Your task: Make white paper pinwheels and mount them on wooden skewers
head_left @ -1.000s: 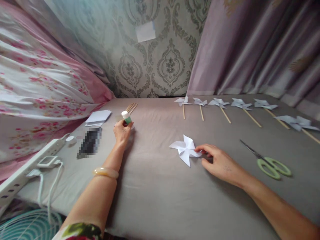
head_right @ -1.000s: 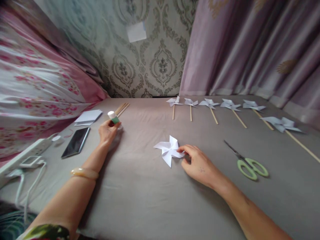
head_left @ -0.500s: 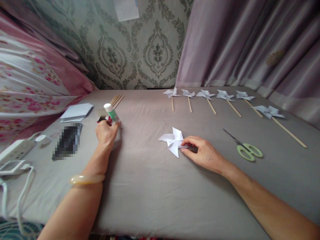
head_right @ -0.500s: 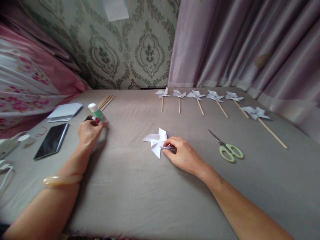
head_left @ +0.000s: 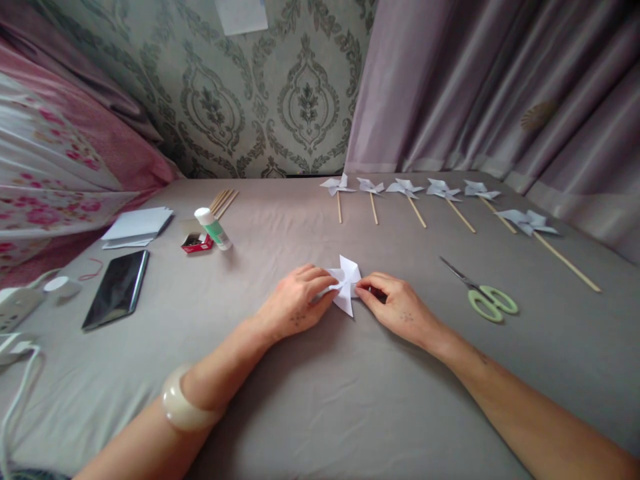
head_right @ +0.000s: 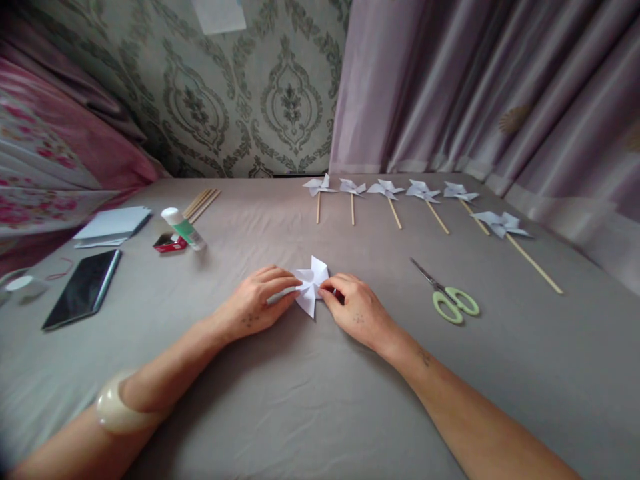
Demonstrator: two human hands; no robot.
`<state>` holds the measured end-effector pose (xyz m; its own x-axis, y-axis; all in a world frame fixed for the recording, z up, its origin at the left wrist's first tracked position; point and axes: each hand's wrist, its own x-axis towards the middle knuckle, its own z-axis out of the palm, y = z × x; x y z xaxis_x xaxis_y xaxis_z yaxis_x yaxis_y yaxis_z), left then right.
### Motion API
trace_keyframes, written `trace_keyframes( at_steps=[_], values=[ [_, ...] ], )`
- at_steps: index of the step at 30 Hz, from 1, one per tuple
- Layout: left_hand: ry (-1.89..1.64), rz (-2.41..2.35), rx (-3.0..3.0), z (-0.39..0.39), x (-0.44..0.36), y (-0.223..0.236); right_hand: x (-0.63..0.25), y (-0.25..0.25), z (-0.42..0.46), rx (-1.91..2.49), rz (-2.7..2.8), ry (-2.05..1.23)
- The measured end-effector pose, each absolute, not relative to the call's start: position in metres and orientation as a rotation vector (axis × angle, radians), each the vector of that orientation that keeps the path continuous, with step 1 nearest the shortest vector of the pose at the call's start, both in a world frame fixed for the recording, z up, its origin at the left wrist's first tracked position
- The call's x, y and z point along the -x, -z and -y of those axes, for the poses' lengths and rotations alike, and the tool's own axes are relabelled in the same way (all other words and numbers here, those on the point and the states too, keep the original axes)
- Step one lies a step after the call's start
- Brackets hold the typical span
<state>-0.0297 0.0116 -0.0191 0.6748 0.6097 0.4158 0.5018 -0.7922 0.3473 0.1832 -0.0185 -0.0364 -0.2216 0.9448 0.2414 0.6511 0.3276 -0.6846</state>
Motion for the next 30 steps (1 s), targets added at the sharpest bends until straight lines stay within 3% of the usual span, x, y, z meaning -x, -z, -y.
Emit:
trace_keyframes(
  at_steps=[7, 30],
  values=[
    [-0.521, -0.911, -2.857, -0.008, 0.023, 0.028, -0.179, 0.042, 0.016, 1.523, 1.846, -0.582],
    [-0.415, -0.891, -2.909, -0.008, 0.022, 0.030, -0.173, 0.042, 0.011, 1.554, 1.996, -0.401]
  ],
)
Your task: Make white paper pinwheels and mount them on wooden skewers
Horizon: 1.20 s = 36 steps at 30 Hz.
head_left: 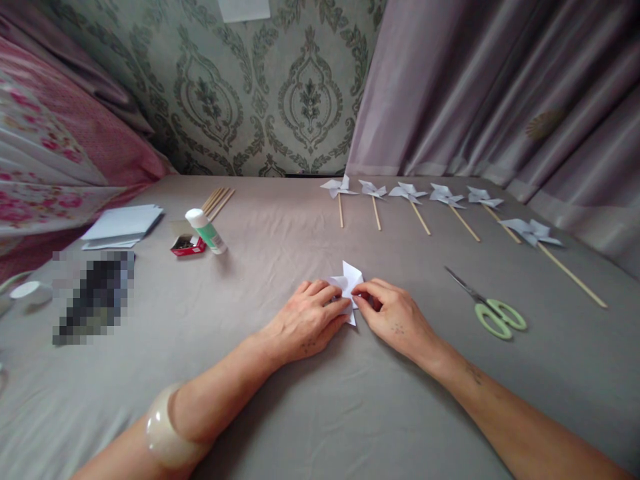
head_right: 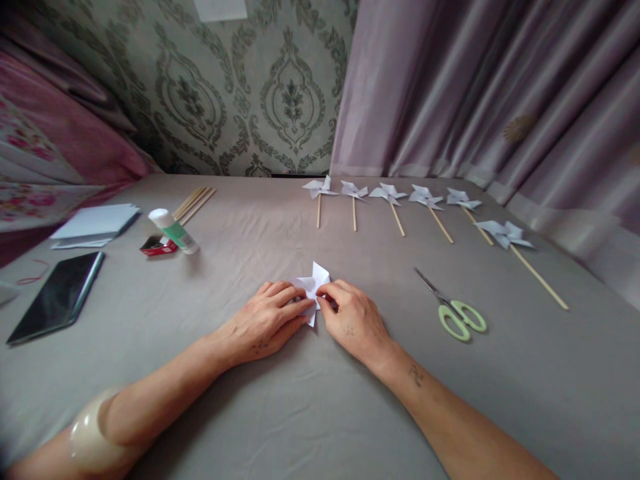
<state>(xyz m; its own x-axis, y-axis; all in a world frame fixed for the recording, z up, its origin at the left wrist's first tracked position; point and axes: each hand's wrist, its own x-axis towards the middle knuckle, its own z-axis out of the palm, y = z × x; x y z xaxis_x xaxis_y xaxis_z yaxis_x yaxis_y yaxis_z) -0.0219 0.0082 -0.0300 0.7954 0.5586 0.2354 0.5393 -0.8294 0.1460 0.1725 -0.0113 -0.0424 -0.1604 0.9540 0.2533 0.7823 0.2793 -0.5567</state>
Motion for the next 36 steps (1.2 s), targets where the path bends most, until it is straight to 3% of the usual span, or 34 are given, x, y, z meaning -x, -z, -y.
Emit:
trace_keyframes(
  at_steps=[36],
  values=[
    [-0.426, -0.911, -2.938, -0.0066, 0.0208, 0.0317, -0.1773, 0.0405, 0.0109, 1.436, 2.239, -0.372]
  ],
)
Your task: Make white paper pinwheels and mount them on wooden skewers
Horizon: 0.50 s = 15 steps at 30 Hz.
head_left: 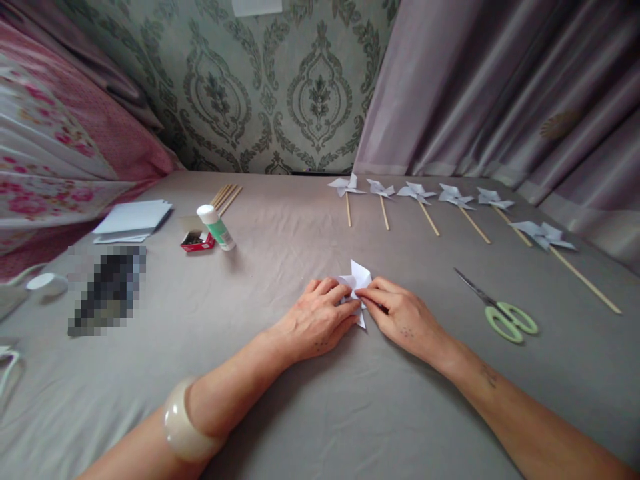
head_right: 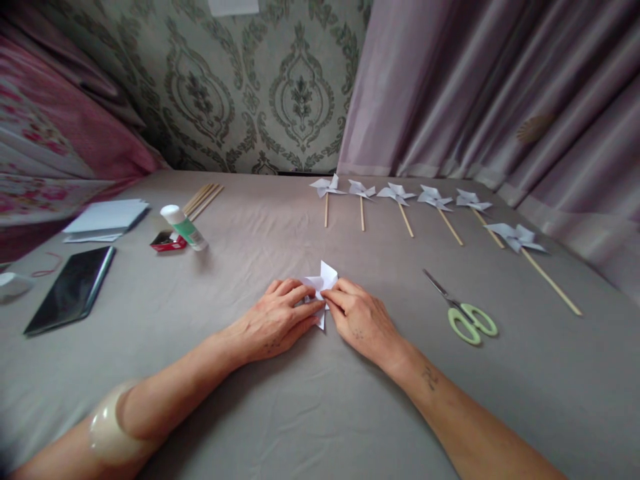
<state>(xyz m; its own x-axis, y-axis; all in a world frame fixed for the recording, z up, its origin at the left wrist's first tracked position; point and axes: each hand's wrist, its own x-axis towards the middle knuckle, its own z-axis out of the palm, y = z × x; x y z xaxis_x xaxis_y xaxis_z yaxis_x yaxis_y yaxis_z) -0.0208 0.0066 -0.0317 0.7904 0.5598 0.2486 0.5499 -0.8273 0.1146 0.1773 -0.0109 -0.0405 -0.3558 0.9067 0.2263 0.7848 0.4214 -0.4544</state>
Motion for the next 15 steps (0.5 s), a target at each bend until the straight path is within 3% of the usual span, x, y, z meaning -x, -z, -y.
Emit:
trace_keyframes(
  at_steps=[15],
  values=[
    [-0.469, -0.921, -2.948, -0.0056, 0.0215, 0.0356, -0.1784, 0.0325, 0.0115, 1.381, 2.349, -0.388]
  ],
)
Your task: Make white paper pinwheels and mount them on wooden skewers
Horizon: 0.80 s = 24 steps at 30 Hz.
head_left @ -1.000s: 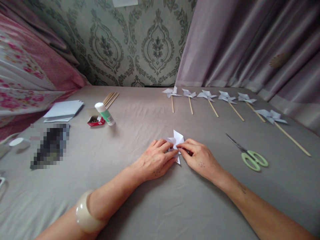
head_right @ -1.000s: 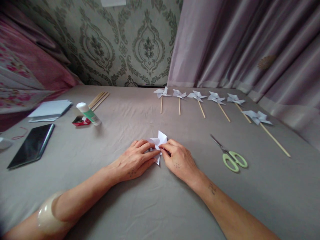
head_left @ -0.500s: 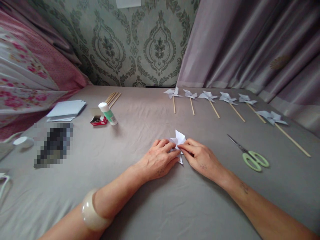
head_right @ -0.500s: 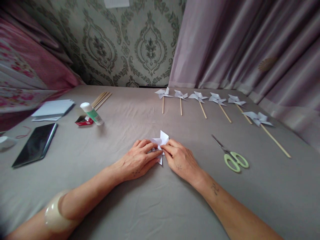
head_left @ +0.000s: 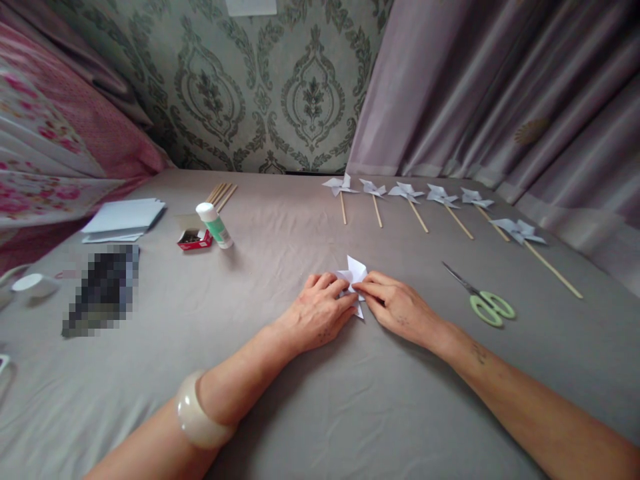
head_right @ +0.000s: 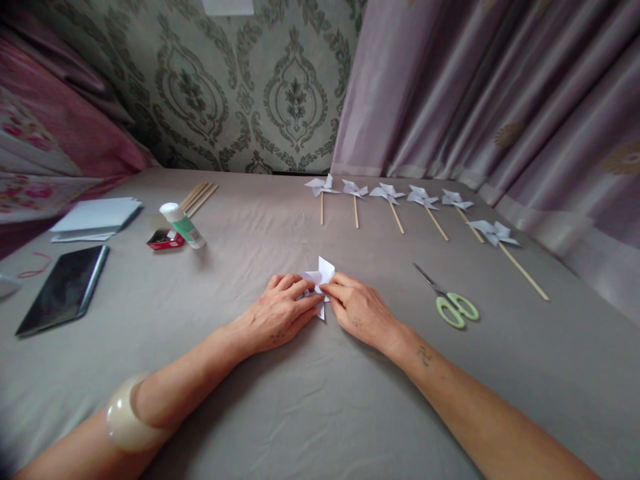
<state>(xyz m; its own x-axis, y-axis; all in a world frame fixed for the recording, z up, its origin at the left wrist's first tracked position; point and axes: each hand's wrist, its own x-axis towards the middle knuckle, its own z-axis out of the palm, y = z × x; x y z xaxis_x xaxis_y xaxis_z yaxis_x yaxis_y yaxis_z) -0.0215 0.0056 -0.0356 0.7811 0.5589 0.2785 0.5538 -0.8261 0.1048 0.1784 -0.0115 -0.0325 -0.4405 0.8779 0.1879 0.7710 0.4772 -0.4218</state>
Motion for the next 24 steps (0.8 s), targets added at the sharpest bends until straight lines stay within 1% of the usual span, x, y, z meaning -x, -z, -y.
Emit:
trace_keyframes(
  at_steps=[9, 15, 17, 20, 24],
  values=[
    [-0.463, -0.920, -2.940, -0.006, 0.021, 0.036, -0.177, 0.031, 0.013, 1.431, 2.387, -0.347],
    [-0.505, -0.908, -2.918, -0.006, 0.022, 0.036, -0.176, 0.009, 0.010, 1.604, 2.523, -0.232],
    [-0.539, -0.886, -2.891, -0.007, 0.023, 0.034, -0.174, 0.001, 0.005, 1.629, 2.598, -0.240],
    [-0.661, -0.917, -2.788, -0.010, 0.026, 0.031, -0.171, -0.006, -0.007, 1.642, 2.666, -0.297],
    [-0.964, -1.182, -2.534, -0.017, 0.031, 0.028, -0.168, -0.007, -0.019, 1.673, 2.665, -0.367]
  ],
)
